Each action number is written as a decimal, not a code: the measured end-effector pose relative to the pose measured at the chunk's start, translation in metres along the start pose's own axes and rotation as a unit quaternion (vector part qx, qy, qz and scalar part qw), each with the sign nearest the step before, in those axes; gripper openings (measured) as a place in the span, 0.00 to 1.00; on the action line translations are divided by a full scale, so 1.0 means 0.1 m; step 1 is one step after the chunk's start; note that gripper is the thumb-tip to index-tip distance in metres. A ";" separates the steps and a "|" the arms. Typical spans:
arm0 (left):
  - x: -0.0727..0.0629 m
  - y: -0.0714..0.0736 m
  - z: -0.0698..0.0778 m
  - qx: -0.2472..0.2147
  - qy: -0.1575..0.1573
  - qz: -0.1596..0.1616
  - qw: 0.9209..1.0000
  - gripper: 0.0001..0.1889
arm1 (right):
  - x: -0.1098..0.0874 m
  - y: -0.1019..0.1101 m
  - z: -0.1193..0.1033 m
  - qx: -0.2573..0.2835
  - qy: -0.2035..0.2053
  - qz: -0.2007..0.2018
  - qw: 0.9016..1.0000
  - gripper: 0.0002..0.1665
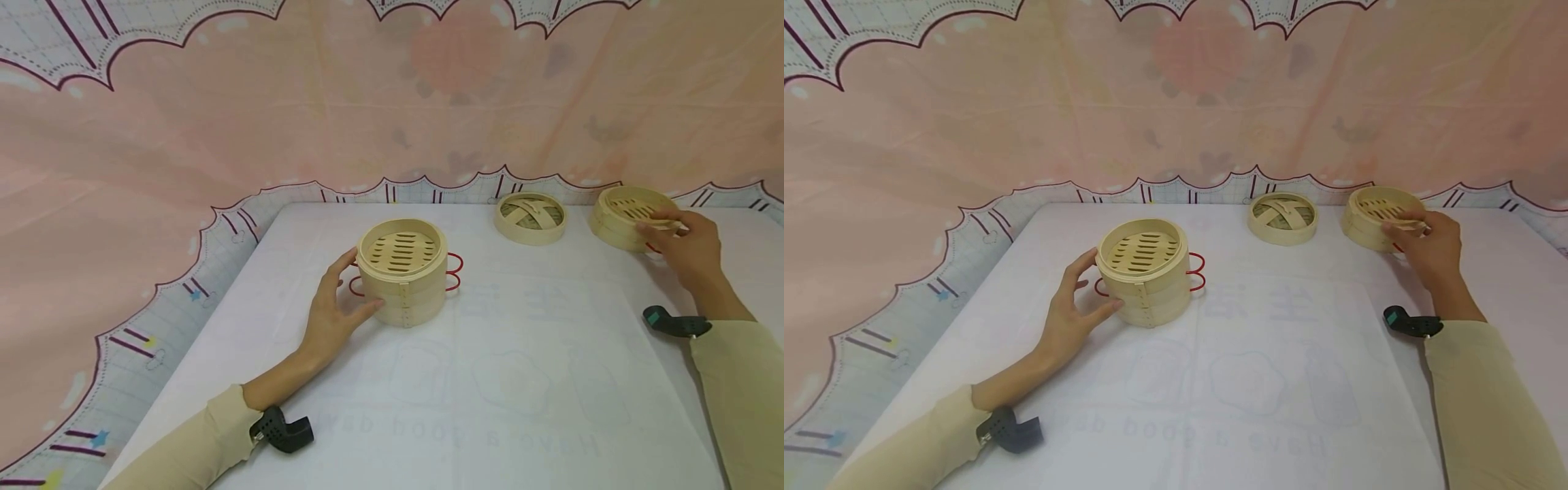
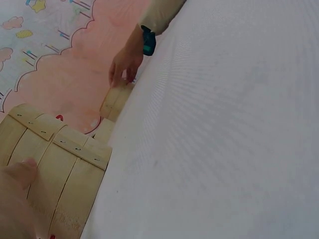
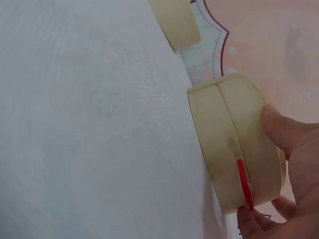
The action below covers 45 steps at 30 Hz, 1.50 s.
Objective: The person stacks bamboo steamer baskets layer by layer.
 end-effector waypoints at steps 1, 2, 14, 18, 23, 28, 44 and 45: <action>0.00 0.00 0.00 0.000 0.000 0.000 1.000 0.46 | 0.00 0.00 0.00 -0.001 0.000 0.000 1.000 0.32; 0.00 0.00 0.00 0.000 0.000 -0.001 1.000 0.46 | 0.00 0.00 0.00 -0.004 -0.001 0.002 1.000 0.31; 0.07 0.05 0.30 -0.006 0.012 0.004 1.000 0.43 | -0.03 -0.05 0.01 0.007 0.010 0.011 1.000 0.18; 0.10 0.06 0.41 -0.007 0.017 0.002 1.000 0.42 | -0.05 -0.05 0.00 0.005 0.012 0.012 1.000 0.14; 0.10 0.06 0.40 -0.012 0.014 0.003 1.000 0.42 | -0.07 -0.07 -0.02 -0.009 0.019 0.011 1.000 0.26; 0.09 0.06 0.37 -0.013 0.013 0.001 1.000 0.42 | -0.06 -0.06 -0.01 -0.028 0.005 0.007 1.000 0.41; 0.01 -0.01 -0.01 -0.006 0.008 -0.002 1.000 0.46 | -0.05 -0.04 -0.03 -0.020 -0.009 0.026 0.999 0.19; 0.01 -0.01 -0.01 -0.005 0.008 -0.003 1.000 0.46 | -0.06 -0.04 -0.04 -0.019 -0.006 0.027 0.999 0.18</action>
Point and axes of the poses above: each hand's wrist, its own x-axis towards the middle knuckle, its own y-axis out of the back of the hand, z = x × y, the point moved 6 cm from there along x, towards the middle knuckle, and after that the axes turned 8 degrees about -y, right-handed, at the moved point
